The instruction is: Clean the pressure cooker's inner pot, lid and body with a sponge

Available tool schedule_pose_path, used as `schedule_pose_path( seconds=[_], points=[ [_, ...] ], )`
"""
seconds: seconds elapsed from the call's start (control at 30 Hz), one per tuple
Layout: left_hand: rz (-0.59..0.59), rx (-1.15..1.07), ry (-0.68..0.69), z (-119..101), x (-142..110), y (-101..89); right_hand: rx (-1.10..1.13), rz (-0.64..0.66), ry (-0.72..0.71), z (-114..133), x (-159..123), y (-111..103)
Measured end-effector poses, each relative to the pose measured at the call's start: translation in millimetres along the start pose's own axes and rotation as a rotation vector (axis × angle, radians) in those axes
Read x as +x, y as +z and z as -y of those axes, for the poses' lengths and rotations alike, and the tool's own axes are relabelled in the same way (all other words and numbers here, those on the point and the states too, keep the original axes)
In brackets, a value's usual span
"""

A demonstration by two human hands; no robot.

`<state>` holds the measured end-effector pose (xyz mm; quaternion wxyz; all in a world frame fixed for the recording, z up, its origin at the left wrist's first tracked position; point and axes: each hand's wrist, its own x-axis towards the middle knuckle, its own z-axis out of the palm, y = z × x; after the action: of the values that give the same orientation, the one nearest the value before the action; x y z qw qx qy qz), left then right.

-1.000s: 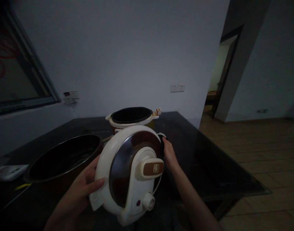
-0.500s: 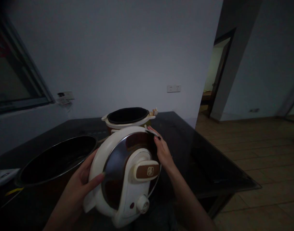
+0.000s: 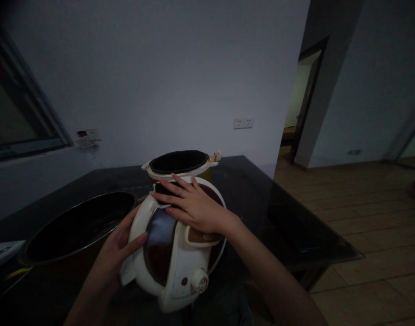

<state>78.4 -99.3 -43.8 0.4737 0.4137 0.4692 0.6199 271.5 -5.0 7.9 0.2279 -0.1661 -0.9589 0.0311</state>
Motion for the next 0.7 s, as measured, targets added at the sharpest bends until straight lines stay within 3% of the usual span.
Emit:
schedule_pose_path(
  seconds=[0.3, 0.43, 0.57, 0.7],
  points=[
    [-0.024, -0.034, 0.030, 0, -3, 4.4, 0.152, -0.362, 0.223, -54, -23, 32],
    [-0.065, -0.046, 0.030, 2, -3, 3.0, 0.220, -0.533, 0.453, -73, -49, 57],
    [-0.066, -0.036, 0.002, 7, 0, -3.2, 0.244, -0.618, 0.651, -77, -73, 73],
    [-0.072, -0.036, 0.013, 8, 0, -3.7, 0.289, -0.630, 0.667, -63, -68, 58]
  ],
)
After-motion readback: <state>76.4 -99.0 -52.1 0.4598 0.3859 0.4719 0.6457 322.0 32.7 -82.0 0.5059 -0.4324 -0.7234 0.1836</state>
